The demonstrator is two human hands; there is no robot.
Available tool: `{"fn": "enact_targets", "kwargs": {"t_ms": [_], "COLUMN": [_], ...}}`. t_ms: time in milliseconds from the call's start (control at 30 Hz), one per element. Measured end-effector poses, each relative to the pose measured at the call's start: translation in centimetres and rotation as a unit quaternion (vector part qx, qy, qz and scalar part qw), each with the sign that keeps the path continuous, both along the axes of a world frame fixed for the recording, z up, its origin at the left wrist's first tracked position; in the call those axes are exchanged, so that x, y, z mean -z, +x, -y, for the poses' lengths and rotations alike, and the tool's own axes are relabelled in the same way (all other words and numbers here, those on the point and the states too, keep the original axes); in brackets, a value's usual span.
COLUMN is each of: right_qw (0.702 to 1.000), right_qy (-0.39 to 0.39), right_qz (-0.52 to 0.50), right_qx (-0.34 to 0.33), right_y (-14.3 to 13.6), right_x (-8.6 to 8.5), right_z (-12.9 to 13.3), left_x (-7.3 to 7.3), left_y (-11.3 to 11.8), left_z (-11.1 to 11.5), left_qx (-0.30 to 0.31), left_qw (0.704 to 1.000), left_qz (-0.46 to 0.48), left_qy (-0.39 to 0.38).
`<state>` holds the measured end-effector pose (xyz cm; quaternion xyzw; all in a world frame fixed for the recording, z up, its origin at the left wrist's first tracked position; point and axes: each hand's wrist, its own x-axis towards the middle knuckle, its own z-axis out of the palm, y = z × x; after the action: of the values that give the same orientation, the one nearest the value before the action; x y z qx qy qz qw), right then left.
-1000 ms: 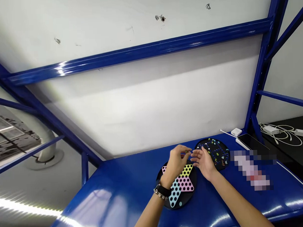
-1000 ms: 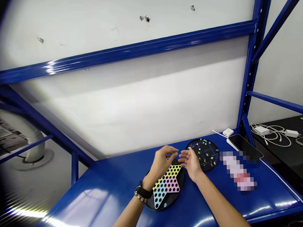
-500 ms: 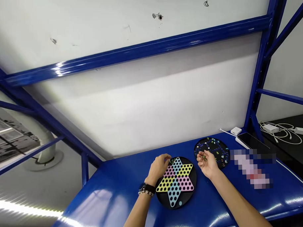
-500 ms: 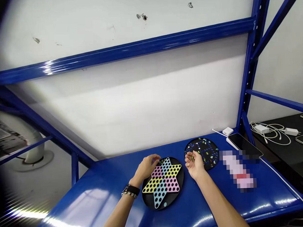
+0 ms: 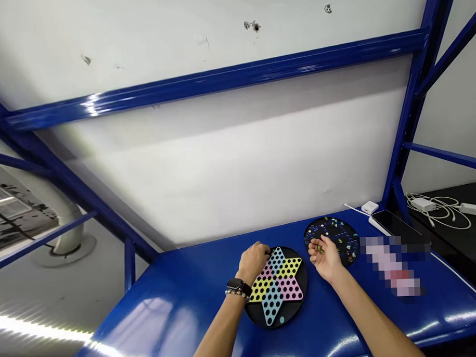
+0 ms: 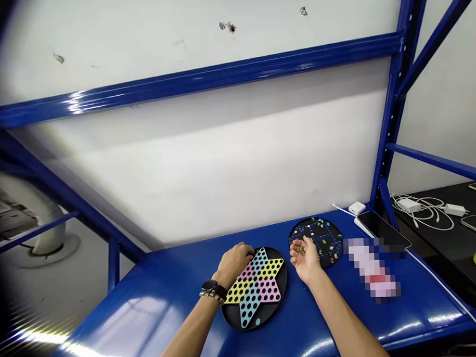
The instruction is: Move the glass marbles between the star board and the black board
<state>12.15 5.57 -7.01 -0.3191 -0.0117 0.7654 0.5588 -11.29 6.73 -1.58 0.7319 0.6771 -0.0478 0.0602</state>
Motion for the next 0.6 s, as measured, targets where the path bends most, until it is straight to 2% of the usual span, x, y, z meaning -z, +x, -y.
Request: {"fn": "enact_targets", "kwargs": {"t_ms": [133,333,600], "right_qw": [1.000,1.000,1.000], "right_qy": [0.004,0.003,0.007], "right_qz": [0.003,0.010,0.011], "right_qx": [-0.003,0.000,-0.006], "right_y": [0.0,-0.2,-0.4], "right_x": [0.1,-0.3,-0.2], "right_z": [0.0,0.2,0.2], "left_x": [-0.2,-0.2,-0.4], "left_y": [0.2,1.8,2.2], "left_z": [-0.3,-1.0,-0.6], "left_qx": [-0.016,-0.030,-0.046], "left_qw": [0.999,0.997,0.994], "left_qz": [-0.030,-0.075,-0.094], "left_qy": [-0.016,-0.010,-0.012]}}
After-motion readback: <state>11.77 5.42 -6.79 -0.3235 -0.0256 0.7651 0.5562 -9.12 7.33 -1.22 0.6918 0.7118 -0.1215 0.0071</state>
